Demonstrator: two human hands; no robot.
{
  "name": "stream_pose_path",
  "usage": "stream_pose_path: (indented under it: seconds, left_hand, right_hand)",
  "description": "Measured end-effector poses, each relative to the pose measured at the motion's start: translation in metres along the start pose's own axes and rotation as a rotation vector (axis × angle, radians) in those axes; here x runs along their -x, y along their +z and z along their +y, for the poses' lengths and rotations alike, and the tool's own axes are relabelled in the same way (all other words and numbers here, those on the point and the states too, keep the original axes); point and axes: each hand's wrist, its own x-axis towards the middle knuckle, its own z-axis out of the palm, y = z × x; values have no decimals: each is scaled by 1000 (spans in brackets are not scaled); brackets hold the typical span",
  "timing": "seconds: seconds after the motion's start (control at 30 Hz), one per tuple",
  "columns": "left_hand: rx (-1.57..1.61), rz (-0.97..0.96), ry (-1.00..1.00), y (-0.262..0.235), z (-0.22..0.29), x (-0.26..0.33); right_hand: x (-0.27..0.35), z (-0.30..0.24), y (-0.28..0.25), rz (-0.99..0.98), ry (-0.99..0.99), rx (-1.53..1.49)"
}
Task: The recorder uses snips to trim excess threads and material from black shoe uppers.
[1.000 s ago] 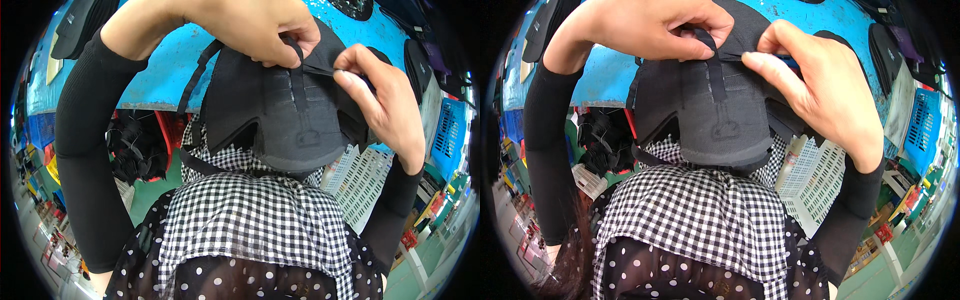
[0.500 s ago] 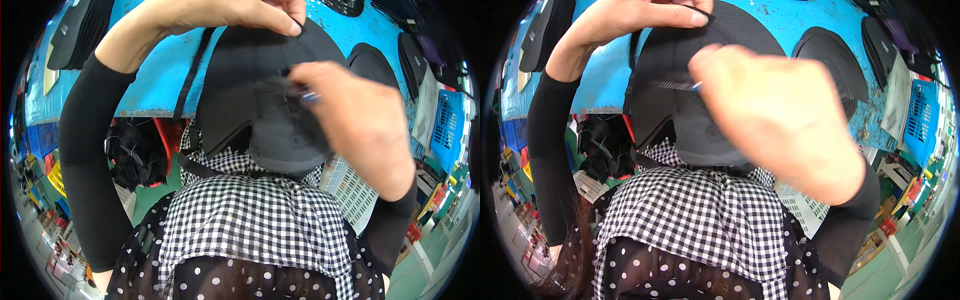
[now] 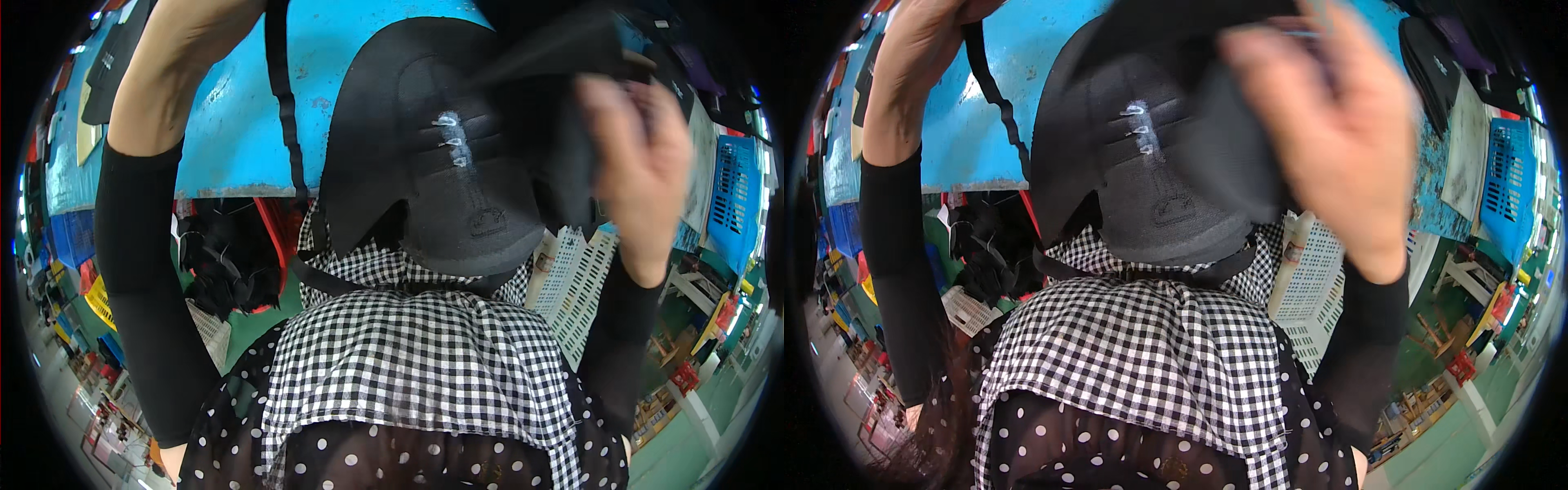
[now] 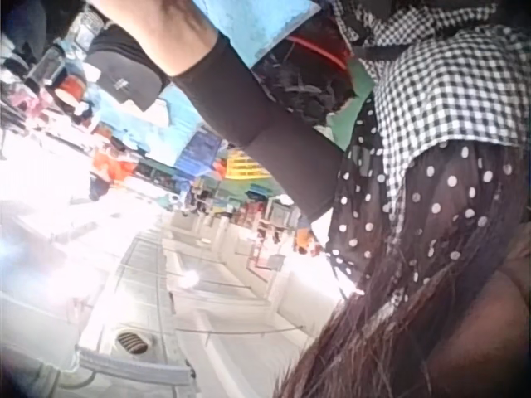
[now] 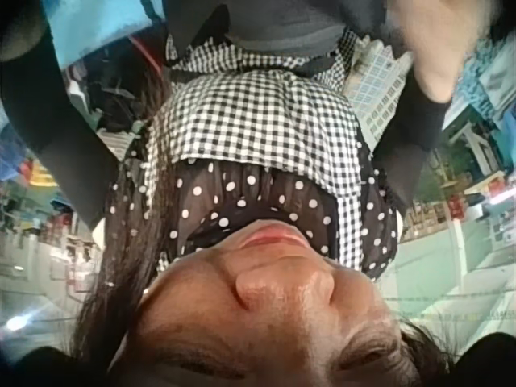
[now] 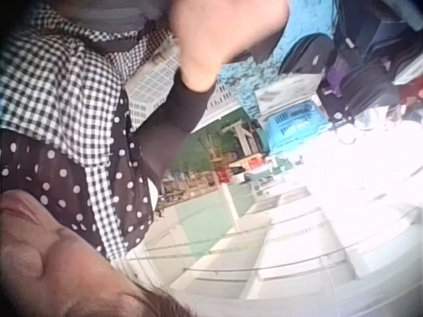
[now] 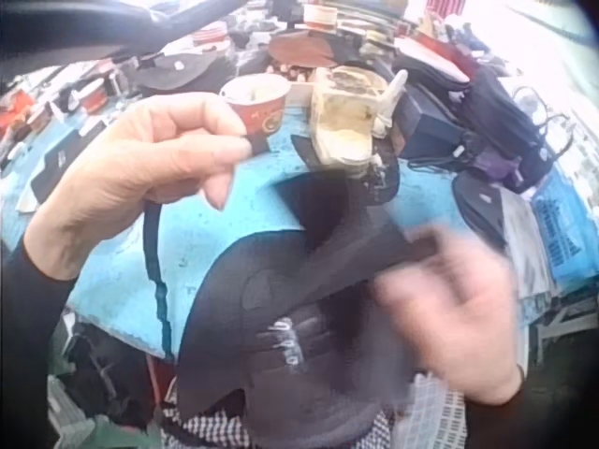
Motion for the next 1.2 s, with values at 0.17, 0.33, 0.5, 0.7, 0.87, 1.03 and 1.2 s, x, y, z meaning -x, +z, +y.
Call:
stream_pose_path:
  seconds: [0.17,0.33,0.5,0.7,0.87,1.03,1.2]
  left_hand:
    - [-12,-647,-395,18,42,-17]
    - [-241,-910,-131,39,40,-2]
    - [-173,-1021,-257,41,35,-10]
    - [44,-1007,-161,37,16,-18]
    - [-207,-949,-41,43,24,-10]
    - [-351,-961,-68,38,32,-14]
    - [-567,-740,18,36,32,-8]
  right_hand:
    - [73,101,-105,503,256,-175]
    - [110,151,-132,452,526,-616]
    - [98,132,-118,538,519,-617]
    - [40,78,-67,129,297,-601]
    - [28,50,-45,-63,228,-496]
    - [4,28,-25,-495,-282,-95]
    - [-7,20,-8,-569,-460,145]
